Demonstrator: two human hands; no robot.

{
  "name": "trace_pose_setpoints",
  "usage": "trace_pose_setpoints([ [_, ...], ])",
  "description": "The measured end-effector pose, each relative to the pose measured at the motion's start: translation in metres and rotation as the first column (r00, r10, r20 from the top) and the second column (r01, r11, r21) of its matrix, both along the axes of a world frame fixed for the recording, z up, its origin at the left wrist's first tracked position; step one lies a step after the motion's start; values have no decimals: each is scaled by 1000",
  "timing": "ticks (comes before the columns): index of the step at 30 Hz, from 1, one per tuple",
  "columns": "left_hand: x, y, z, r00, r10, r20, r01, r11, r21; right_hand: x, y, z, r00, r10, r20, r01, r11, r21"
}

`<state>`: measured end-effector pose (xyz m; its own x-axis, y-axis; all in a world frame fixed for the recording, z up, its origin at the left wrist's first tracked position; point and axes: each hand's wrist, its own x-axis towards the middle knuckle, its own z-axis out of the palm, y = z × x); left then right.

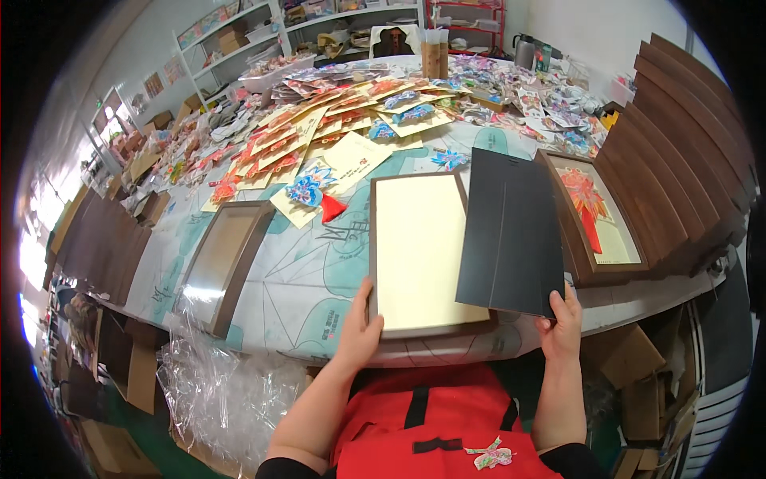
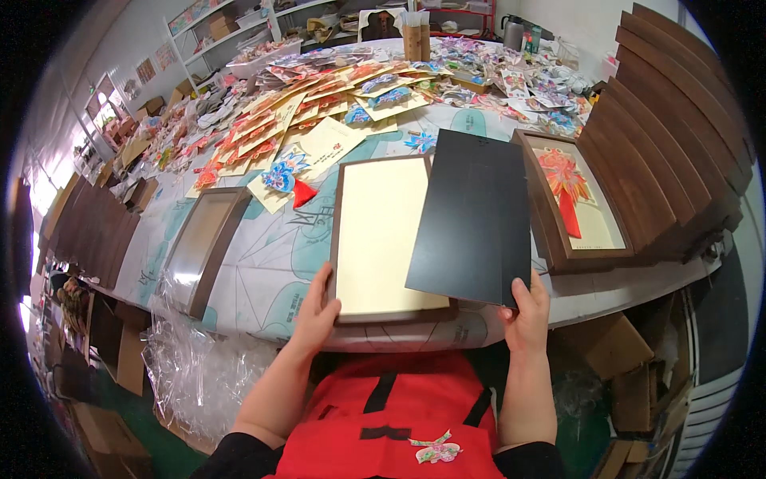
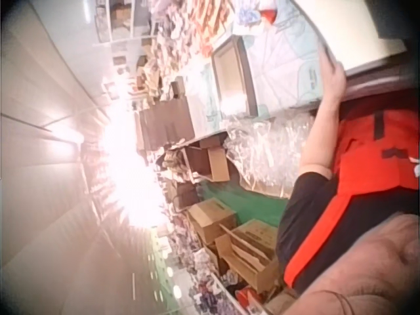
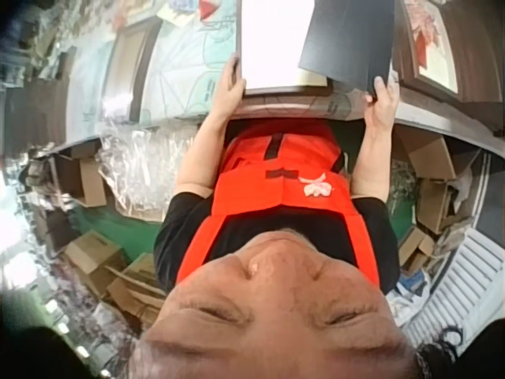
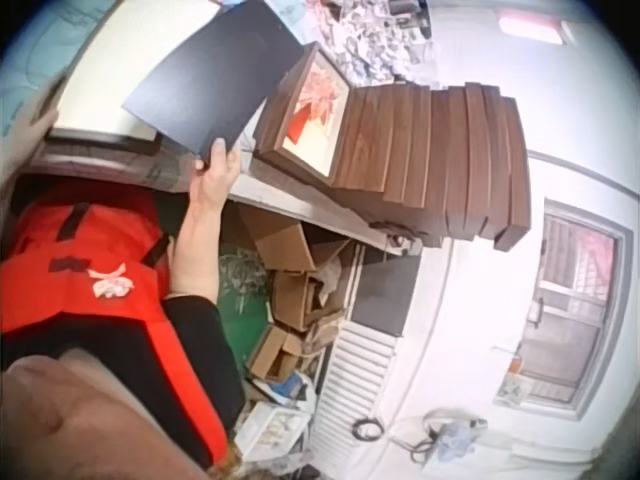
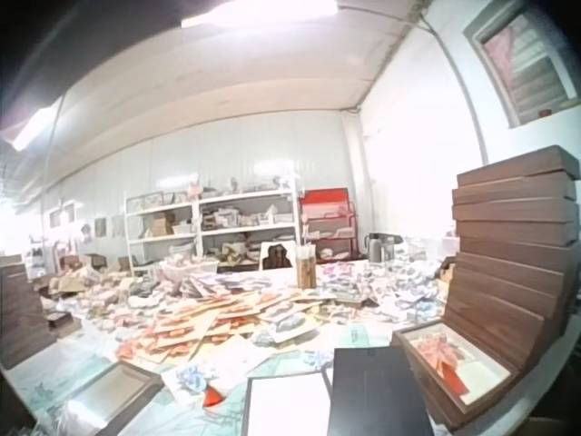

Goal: The person assembles decorative frames by inserting a paper cutout into a wooden frame, placing a backing board, and securing the back with a wooden stick. They repeat this process for multiple frames, stacking completed units on the table.

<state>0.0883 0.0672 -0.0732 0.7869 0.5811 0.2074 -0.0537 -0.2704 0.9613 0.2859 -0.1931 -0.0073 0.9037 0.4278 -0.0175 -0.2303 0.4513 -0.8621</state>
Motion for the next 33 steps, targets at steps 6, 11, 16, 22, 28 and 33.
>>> trace_pose_setpoints([
  [6, 10, 5, 52, 969, 77, -233, 67, 832, 551, 13, -19, -7, 999, 3, 49, -3, 1000, 4],
  [11, 133, 84, 41, 887, 210, -411, 200, 626, 753, 8, -25, 3, 999, 29, 39, -28, 999, -16],
  [16, 188, 80, 54, 706, 318, -633, 389, 573, 722, -1, -47, 9, 994, 69, 87, -68, 998, -11],
  [22, 187, 70, 61, 722, 211, -659, 470, 549, 691, -2, -49, 4, 987, 152, 59, -150, 988, -32],
  [28, 223, 81, 54, 792, 73, -607, 444, 613, 653, -8, -29, 14, 987, 158, 35, -158, 987, 12],
  [33, 212, 79, 51, 838, -181, -515, 449, 765, 461, -19, -23, 23, 974, 225, 29, -224, 974, -22],
])
